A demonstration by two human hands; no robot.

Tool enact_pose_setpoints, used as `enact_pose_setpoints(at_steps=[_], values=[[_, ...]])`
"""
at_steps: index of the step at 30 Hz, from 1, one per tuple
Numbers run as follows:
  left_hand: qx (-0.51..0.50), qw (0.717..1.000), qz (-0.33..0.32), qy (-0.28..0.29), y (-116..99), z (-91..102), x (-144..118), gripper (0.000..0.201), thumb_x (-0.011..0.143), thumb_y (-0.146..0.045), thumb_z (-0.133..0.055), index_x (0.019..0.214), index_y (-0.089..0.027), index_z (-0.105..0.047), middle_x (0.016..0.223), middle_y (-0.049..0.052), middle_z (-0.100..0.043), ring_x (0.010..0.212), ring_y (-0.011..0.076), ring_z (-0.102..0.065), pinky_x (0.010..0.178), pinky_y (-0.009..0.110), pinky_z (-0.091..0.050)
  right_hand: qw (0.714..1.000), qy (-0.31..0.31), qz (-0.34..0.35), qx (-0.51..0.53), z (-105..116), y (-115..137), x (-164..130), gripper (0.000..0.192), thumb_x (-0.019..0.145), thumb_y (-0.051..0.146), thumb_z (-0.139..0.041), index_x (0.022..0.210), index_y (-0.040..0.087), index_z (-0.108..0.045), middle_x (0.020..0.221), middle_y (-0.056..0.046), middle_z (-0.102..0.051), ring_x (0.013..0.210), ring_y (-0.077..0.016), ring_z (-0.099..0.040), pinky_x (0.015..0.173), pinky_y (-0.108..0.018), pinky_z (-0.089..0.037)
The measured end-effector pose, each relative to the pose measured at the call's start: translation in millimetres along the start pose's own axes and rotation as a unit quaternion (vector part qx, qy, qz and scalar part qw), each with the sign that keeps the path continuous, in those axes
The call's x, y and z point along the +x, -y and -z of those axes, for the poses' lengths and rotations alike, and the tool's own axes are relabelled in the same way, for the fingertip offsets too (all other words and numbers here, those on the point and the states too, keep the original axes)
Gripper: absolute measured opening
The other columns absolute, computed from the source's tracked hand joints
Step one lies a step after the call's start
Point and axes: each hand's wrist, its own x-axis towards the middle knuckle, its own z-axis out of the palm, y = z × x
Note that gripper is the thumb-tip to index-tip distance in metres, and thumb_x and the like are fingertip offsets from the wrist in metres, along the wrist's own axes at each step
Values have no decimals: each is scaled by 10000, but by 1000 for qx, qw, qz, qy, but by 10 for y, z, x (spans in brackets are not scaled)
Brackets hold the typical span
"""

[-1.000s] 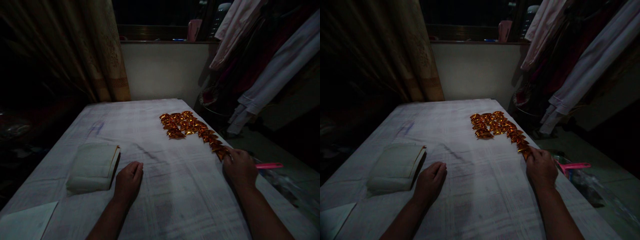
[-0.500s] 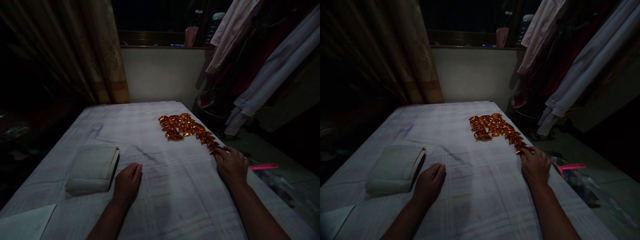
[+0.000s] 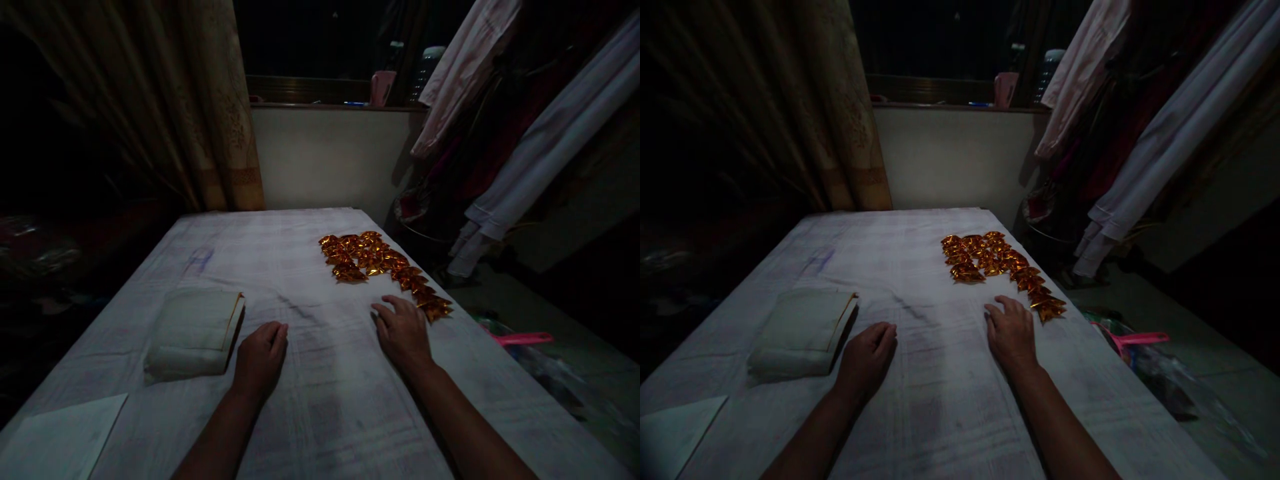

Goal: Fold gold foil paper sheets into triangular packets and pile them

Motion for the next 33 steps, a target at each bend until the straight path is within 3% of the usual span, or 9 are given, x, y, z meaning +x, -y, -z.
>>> enact_pose_setpoints(at_steps=[3, 7, 13, 17, 21, 23, 25, 28, 33], values=[[12, 1000, -8, -12, 9, -13, -6, 396, 986, -393, -378, 688, -214, -567, 685, 15, -632, 634, 156, -589, 635, 265, -378, 996, 51, 42, 61, -43, 369, -10, 260, 893, 133, -584, 1032, 257, -765, 1173, -90, -690, 1095, -252, -572, 902, -366, -422], [27, 999, -26, -25, 14, -26, -17, 393, 992, -371, -396, 671, -215, -559, 663, 12, -623, 606, 153, -573, 613, 266, -364, 990, 89, 34, 109, -136, 691, -26, 236, 896, 126, -604, 1014, 250, -767, 1098, -67, -715, 1043, -231, -606, 879, -337, -434], [40, 995, -86, -41, -47, 55, -127, 322, 989, -329, -428, 752, -218, -615, 747, 33, -667, 707, 180, -620, 690, 283, -442, 988, 64, -12, 142, -213, 749, -75, 265, 884, 100, -602, 1050, 232, -760, 1103, -69, -725, 1056, -223, -621, 904, -329, -440], [56, 990, -101, -77, 104, 392, -208, 271, 980, -277, -420, 933, -209, -678, 996, 103, -722, 986, 251, -648, 936, 385, -465, 988, 56, -8, 147, -220, 724, -90, 271, 868, 84, -595, 1021, 231, -764, 1084, -65, -731, 1029, -216, -631, 900, -323, -450], [169, 978, -15, -121, 492, 817, -213, 344, 950, -366, -514, 1205, -195, -670, 1287, 146, -675, 1232, 314, -579, 1074, 464, -405, 988, 50, -6, 149, -220, 729, -94, 278, 870, 84, -572, 1002, 233, -766, 1073, -66, -734, 1013, -226, -632, 902, -338, -456], [240, 965, 49, -93, 678, 954, -211, 488, 924, -406, -557, 1354, -181, -599, 1493, 163, -537, 1406, 358, -437, 1155, 532, -311, 988, 48, -5, 149, -217, 734, -96, 275, 868, 83, -570, 995, 224, -768, 1069, -73, -734, 1002, -233, -632, 898, -345, -459], [280, 954, 95, -43, 801, 1021, -218, 572, 929, -437, -555, 1424, -150, -545, 1565, 181, -448, 1468, 378, -355, 1177, 589, -250, 988, 47, -2, 148, -211, 738, -100, 275, 867, 81, -567, 998, 214, -769, 1067, -79, -734, 998, -236, -632, 897, -346, -462], [300, 949, 100, -5, 852, 1041, -240, 547, 959, -439, -525, 1429, -161, -549, 1547, 169, -477, 1462, 361, -379, 1184, 598, -227, 988, 46, 2, 147, -194, 741, -118, 287, 862, 78, -564, 995, 225, -771, 1056, -74, -737, 992, -232, -636, 893, -341, -465], [294, 952, 86, -22, 771, 1044, -259, 424, 983, -360, -485, 1354, -207, -622, 1479, 127, -568, 1402, 336, -468, 1185, 617, -200, 988, 41, 9, 148, -171, 740, -181, 290, 861, 78, -563, 984, 236, -773, 1054, -70, -735, 989, -225, -638, 898, -338, -465]])
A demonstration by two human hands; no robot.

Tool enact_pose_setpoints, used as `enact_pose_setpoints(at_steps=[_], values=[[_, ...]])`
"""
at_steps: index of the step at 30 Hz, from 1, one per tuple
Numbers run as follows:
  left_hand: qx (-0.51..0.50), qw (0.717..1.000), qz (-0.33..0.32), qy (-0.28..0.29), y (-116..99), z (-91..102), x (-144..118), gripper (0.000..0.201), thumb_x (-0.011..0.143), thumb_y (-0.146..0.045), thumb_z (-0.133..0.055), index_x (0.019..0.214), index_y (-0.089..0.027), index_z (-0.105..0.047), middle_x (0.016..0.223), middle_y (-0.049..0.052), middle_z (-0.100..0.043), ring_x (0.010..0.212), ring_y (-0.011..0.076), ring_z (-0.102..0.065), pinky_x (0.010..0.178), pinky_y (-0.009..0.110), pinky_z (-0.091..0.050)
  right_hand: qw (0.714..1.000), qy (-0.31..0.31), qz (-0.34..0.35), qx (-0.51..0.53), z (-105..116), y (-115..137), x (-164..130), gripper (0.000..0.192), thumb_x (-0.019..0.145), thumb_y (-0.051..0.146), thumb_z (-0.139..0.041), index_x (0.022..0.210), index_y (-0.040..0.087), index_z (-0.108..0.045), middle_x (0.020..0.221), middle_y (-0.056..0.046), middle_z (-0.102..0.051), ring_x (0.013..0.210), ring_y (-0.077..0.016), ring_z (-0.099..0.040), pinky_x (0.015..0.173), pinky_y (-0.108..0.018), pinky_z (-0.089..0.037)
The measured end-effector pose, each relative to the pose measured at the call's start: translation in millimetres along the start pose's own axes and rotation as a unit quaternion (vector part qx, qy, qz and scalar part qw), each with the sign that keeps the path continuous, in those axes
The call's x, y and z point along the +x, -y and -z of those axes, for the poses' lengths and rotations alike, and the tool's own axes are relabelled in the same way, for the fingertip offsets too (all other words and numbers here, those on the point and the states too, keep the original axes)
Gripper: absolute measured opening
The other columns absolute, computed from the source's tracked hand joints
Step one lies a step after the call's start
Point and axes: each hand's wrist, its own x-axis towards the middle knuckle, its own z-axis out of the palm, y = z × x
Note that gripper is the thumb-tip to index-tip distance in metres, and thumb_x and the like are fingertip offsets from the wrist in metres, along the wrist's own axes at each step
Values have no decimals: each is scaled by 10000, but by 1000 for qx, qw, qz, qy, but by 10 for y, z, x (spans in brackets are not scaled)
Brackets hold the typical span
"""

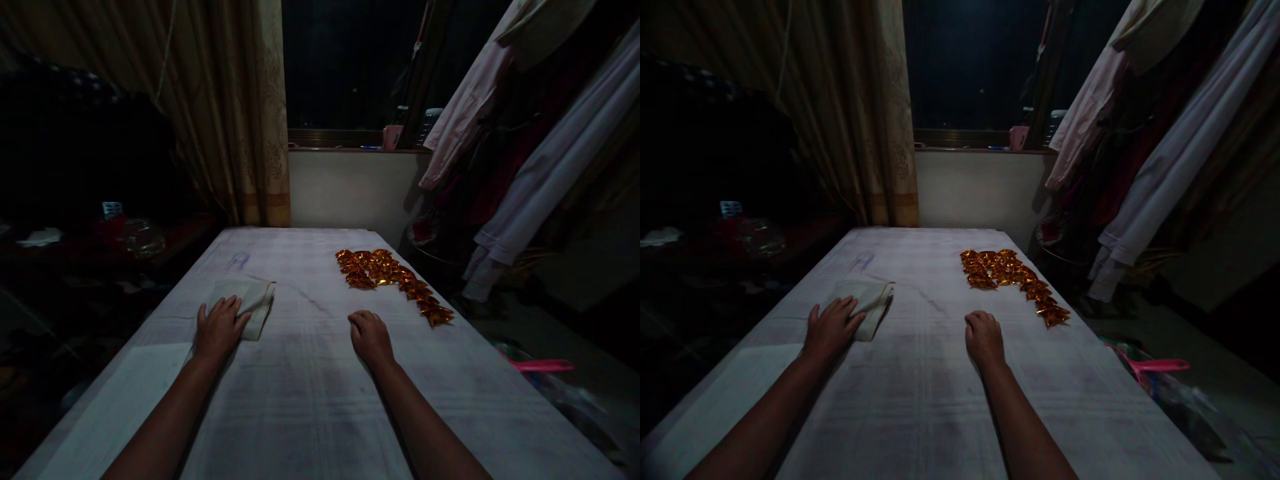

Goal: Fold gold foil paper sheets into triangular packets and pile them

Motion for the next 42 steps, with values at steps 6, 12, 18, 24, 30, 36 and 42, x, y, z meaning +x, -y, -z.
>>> enact_pose_setpoints(at_steps=[6, 12, 18, 24, 30, 36, 42], values=[[-21, 1000, 2, 0, 6, 81, 33, 411, 995, -331, -424, 1339, -232, -628, 1446, 110, -602, 1376, 306, -501, 1183, 607, -202, 1000, -5, 12, 11, 2, -14, -67, 271, 870, 82, -558, 965, 228, -766, 1040, -64, -737, 993, -223, -636, 905, -330, -461], [-55, 998, 1, -20, -7, 247, 54, 434, 1025, -344, -336, 1333, -233, -621, 1404, 115, -637, 1327, 290, -551, 1174, 585, -243, 999, -14, 17, 31, -13, -32, -89, 277, 867, 83, -545, 975, 220, -760, 1045, -72, -738, 984, -224, -642, 904, -338, -473], [-97, 987, -125, 13, -595, 111, -231, 342, 982, -283, -481, 1265, -264, -672, 1306, 63, -707, 1311, 252, -577, 1183, 477, -298, 998, -27, 13, 58, -18, -52, -85, 288, 887, 109, -514, 1010, 201, -757, 1031, -84, -752, 960, -224, -665, 912, -351, -497], [-136, 968, -204, 56, -1114, -118, -522, 299, 981, -312, -558, 1260, -268, -655, 1301, 79, -705, 1287, 284, -596, 1144, 528, -360, 995, -41, 10, 89, 0, -70, -99, 306, 882, 133, -502, 1037, 200, -757, 1039, -87, -759, 972, -225, -680, 915, -358, -522], [-88, 982, -168, 23, -1007, -119, -499, 427, 922, -330, -655, 1334, -223, -623, 1476, 138, -567, 1419, 336, -455, 1202, 553, -265, 991, -60, -19, 115, -41, -112, -91, 332, 905, 183, -471, 1088, 186, -747, 1079, -101, -758, 1017, -234, -683, 952, -383, -526], [32, 999, -9, -2, -691, 12, -298, 610, 928, -311, -588, 1489, -106, -466, 1593, 234, -375, 1473, 446, -321, 1150, 679, -231, 989, -59, -27, 133, -58, -125, -87, 315, 903, 208, -477, 1050, 210, -756, 1052, -88, -765, 996, -231, -689, 935, -373, -531], [5, 999, 15, 38, -464, 162, -158, 439, 998, -276, -423, 1380, -136, -586, 1430, 174, -600, 1321, 308, -558, 1046, 417, -456, 989, -50, -30, 139, -32, -124, -89, 308, 899, 221, -483, 1032, 202, -760, 1038, -90, -765, 978, -234, -690, 919, -370, -532]])
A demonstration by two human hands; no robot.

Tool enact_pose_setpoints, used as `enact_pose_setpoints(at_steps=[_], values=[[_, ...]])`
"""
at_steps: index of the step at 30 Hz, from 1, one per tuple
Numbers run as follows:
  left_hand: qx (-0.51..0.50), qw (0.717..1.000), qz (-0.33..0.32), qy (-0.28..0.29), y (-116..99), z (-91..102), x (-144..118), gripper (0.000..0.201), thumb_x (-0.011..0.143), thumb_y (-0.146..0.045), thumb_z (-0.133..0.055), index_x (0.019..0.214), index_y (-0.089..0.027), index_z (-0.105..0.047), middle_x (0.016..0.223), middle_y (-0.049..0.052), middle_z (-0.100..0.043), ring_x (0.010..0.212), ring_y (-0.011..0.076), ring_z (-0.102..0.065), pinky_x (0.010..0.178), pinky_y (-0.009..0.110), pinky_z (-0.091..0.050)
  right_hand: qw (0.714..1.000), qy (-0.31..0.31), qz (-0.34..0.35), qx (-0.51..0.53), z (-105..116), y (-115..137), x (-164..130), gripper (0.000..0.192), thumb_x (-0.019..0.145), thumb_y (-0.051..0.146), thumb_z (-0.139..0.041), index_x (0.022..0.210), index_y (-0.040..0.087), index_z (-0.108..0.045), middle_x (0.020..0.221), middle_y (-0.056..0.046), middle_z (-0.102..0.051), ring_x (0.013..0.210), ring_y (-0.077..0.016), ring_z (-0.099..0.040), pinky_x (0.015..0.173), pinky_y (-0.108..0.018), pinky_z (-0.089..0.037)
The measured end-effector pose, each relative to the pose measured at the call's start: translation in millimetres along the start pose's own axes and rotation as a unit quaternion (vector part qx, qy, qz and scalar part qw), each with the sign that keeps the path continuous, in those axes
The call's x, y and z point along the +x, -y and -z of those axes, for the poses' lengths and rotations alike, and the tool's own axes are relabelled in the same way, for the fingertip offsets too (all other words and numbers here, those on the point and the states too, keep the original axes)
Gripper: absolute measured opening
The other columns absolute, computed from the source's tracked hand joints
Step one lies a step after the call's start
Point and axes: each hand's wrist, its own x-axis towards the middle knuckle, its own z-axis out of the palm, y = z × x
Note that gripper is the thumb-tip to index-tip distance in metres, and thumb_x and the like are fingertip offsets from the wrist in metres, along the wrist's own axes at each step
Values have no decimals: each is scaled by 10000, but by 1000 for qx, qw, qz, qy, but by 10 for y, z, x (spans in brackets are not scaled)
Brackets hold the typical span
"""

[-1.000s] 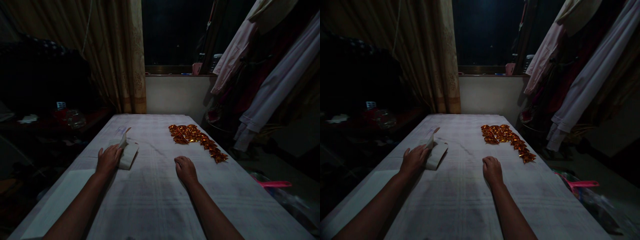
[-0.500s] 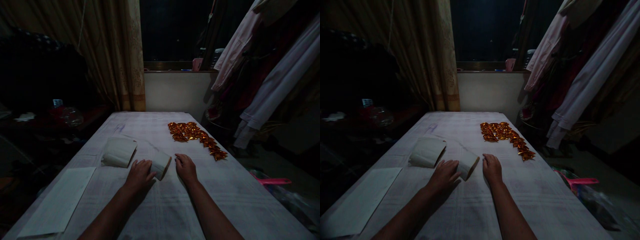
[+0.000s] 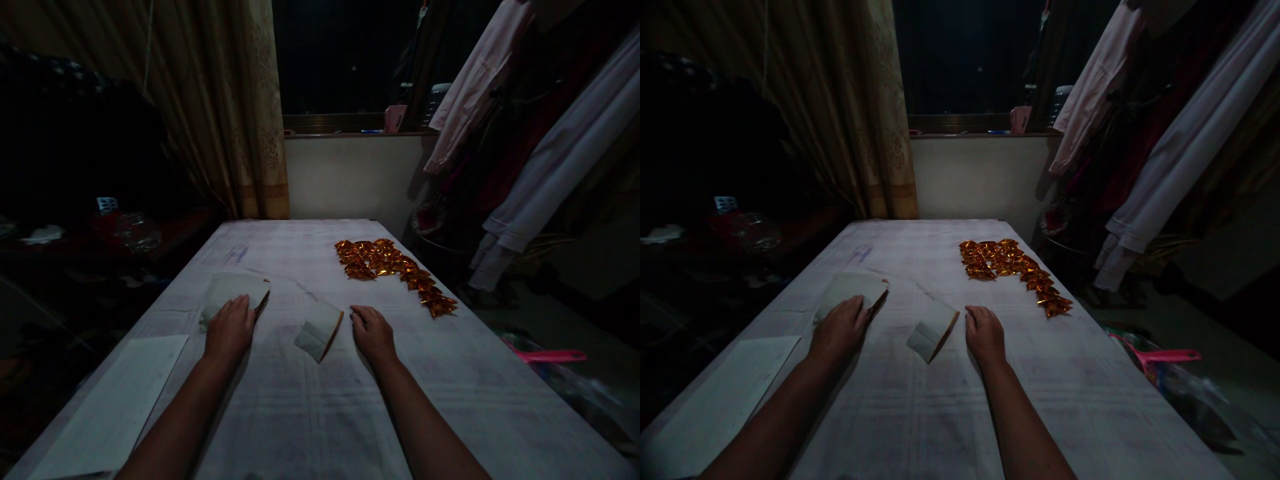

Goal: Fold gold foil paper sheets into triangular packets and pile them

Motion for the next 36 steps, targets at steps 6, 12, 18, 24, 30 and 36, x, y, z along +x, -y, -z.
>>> enact_pose_setpoints(at_steps=[6, 12, 18, 24, 30, 36], values=[[4, 999, 37, 19, 230, 172, 109, 397, 1014, -359, -389, 1240, -205, -677, 1213, 137, -735, 1043, 298, -710, 824, 368, -521, 1000, 4, -4, 5, 14, 25, 0, 305, 886, 188, -493, 1014, 203, -770, 1024, -91, -761, 979, -235, -687, 926, -372, -528], [27, 999, 11, 35, 174, 52, 148, 678, 923, -520, -578, 1452, -105, -491, 1542, 198, -474, 1403, 354, -466, 1085, 446, -423, 1000, 2, -4, 8, 16, 24, 4, 294, 867, 169, -512, 991, 221, -773, 1009, -69, -768, 963, -222, -686, 915, -358, -531], [28, 996, 46, 71, 257, 113, 208, 557, 971, -419, -504, 1438, -117, -525, 1510, 179, -520, 1364, 327, -520, 1052, 391, -451, 1000, -3, 3, 9, 1, 9, 4, 270, 866, 177, -520, 960, 222, -770, 988, -67, -769, 951, -217, -692, 907, -347, -536], [18, 995, 69, 70, 482, 259, 308, 451, 986, -394, -425, 1320, -196, -654, 1240, 149, -727, 1083, 340, -700, 851, 387, -521, 1000, -3, 11, 11, 4, 0, 3, 254, 857, 170, -530, 937, 216, -766, 979, -78, -767, 943, -228, -699, 901, -363, -540], [0, 994, 90, 55, 625, 247, 450, 462, 967, -394, -423, 1286, -196, -692, 1241, 125, -733, 1103, 327, -694, 833, 351, -522, 1000, 0, 16, 10, 12, -13, 6, 242, 852, 172, -539, 928, 217, -764, 976, -77, -766, 936, -230, -700, 886, -365, -546], [-10, 995, 83, 53, 667, 218, 451, 487, 969, -467, -419, 1278, -208, -692, 1222, 108, -742, 1068, 323, -704, 810, 354, -531, 1000, 0, 18, 7, 12, -20, 0, 246, 854, 179, -533, 927, 222, -764, 975, -76, -765, 936, -234, -698, 889, -376, -545]])
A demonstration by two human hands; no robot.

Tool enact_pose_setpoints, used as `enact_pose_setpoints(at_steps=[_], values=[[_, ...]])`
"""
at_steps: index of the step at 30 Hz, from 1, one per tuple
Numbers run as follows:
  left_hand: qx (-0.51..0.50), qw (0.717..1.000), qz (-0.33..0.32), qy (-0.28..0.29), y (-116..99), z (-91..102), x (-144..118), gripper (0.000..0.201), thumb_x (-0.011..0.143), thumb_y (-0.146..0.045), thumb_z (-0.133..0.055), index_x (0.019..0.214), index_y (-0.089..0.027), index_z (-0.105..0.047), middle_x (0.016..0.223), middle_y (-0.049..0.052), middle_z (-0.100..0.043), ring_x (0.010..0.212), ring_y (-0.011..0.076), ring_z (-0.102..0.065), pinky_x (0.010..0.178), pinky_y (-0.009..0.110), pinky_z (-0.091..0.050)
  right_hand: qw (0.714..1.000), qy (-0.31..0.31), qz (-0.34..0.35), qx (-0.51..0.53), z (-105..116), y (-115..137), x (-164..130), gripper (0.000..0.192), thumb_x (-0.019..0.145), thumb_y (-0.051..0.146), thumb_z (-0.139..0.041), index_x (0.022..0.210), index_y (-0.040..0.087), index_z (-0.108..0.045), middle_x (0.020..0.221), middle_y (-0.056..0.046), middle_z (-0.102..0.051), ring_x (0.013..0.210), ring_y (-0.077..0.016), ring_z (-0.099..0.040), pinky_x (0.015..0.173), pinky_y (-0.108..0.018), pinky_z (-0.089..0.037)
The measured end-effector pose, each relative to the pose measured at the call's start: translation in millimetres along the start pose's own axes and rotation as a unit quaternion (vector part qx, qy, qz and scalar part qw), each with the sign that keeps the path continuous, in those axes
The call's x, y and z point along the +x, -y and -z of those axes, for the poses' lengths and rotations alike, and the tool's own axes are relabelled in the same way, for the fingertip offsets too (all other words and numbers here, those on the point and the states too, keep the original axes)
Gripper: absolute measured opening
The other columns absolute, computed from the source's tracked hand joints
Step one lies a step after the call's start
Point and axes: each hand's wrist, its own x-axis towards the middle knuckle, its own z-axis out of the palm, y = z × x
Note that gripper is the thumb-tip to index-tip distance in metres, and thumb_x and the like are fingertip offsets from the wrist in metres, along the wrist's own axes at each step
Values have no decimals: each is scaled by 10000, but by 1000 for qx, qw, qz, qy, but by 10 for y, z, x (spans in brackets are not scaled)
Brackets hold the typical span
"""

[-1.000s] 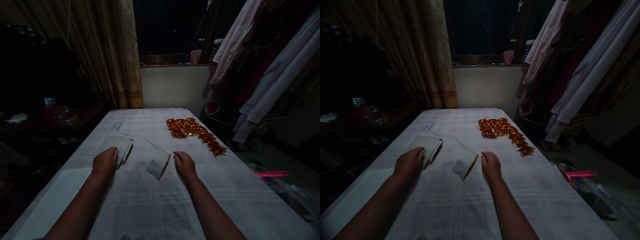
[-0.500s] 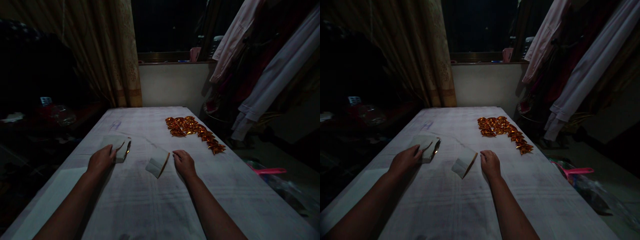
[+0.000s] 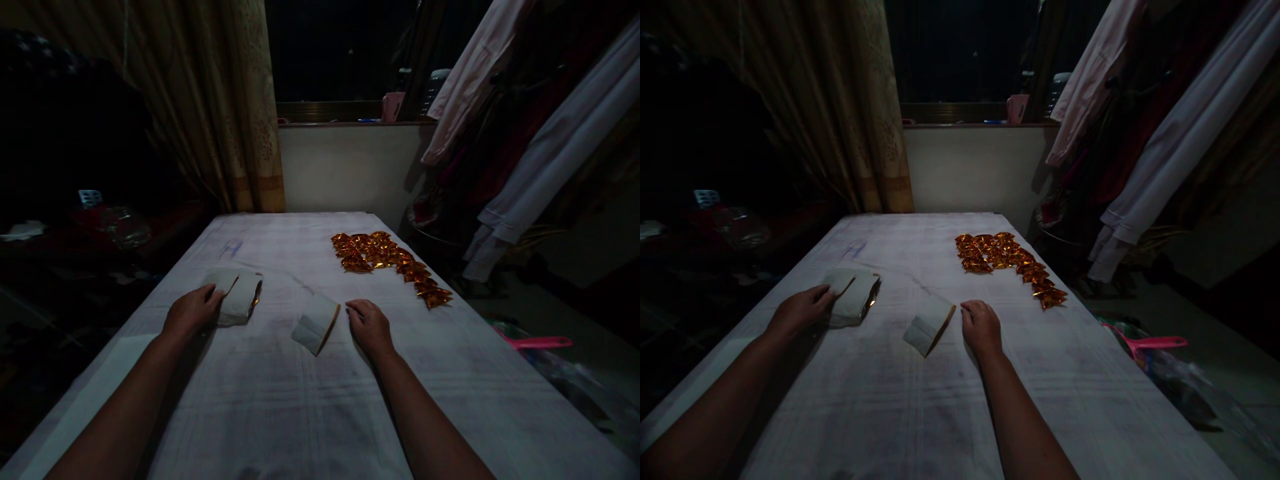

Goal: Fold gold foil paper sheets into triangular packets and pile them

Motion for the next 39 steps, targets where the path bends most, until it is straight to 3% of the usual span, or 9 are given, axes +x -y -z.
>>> enact_pose_setpoints(at_steps=[6, 10, 15, 19, 24, 28, 32, 36, 39], values=[[8, 997, -68, -17, -143, -161, -139, 424, 963, -439, -476, 1264, -223, -683, 1465, 102, -581, 1360, 295, -522, 1087, 398, -423, 1000, 7, -4, -14, -1, 15, 2, 262, 885, 203, -513, 960, 220, -764, 992, -76, -765, 944, -228, -687, 890, -367, -530], [16, 995, -91, -27, -314, -283, -263, 466, 963, -429, -479, 1339, -199, -631, 1523, 137, -515, 1427, 339, -435, 1158, 533, -328, 999, 15, -6, -33, 9, 69, -6, 248, 912, 245, -539, 993, 213, -771, 1037, -87, -759, 1005, -243, -665, 929, -383, -495], [-21, 981, -153, -119, -583, -458, -493, 499, 971, -371, -473, 1395, -128, -576, 1527, 180, -498, 1451, 363, -395, 1191, 571, -270, 996, 44, -25, -79, 39, 173, -22, 223, 945, 309, -583, 1023, 229, -776, 1142, -93, -734, 1123, -260, -623, 947, -400, -458], [-137, 948, -268, -104, -938, -701, -696, 419, 939, -338, -556, 1322, -187, -636, 1343, 136, -672, 1343, 314, -534, 1195, 528, -296, 993, 67, -31, -97, 66, 229, -24, 216, 957, 333, -596, 1045, 246, -774, 1201, -83, -713, 1180, -252, -593, 970, -399, -436], [-233, 935, -256, -73, -1324, -924, -783, 453, 873, -296, -655, 1315, -199, -638, 1082, 98, -767, 1020, 256, -697, 1001, 449, -497, 994, 63, -14, -91, 52, 213, -41, 201, 939, 341, -623, 1052, 261, -769, 1201, -78, -712, 1186, -255, -590, 977, -410, -431], [-259, 927, -258, -86, -1371, -908, -775, 371, 898, -223, -611, 1263, -207, -674, 924, 58, -761, 852, 207, -703, 819, 360, -547, 998, 33, -5, -61, 10, 153, -42, 195, 921, 318, -617, 1015, 255, -775, 1159, -89, -732, 1140, -265, -622, 959, -431, -455], [-260, 908, -304, -125, -1281, -766, -801, 276, 912, -211, -600, 1151, -261, -730, 995, 64, -744, 946, 230, -670, 865, 394, -508, 1000, 4, -12, 4, -3, 91, -9, 224, 926, 321, -574, 999, 253, -775, 1090, -83, -757, 1084, -254, -654, 948, -423, -486], [-179, 870, -403, -222, -1220, -639, -843, 255, 891, -180, -636, 1103, -273, -743, 939, 66, -728, 907, 243, -639, 898, 428, -472, 999, -4, -13, 29, 34, 54, 26, 279, 945, 328, -523, 1045, 228, -763, 1077, -94, -763, 1044, -238, -675, 945, -392, -510], [-153, 856, -446, -212, -1204, -636, -872, 219, 912, -165, -618, 1062, -262, -744, 941, 61, -736, 907, 232, -640, 927, 430, -464, 999, -4, -12, 42, 66, 47, 36, 292, 943, 326, -509, 1042, 222, -763, 1059, -96, -769, 1012, -234, -686, 935, -387, -524]])
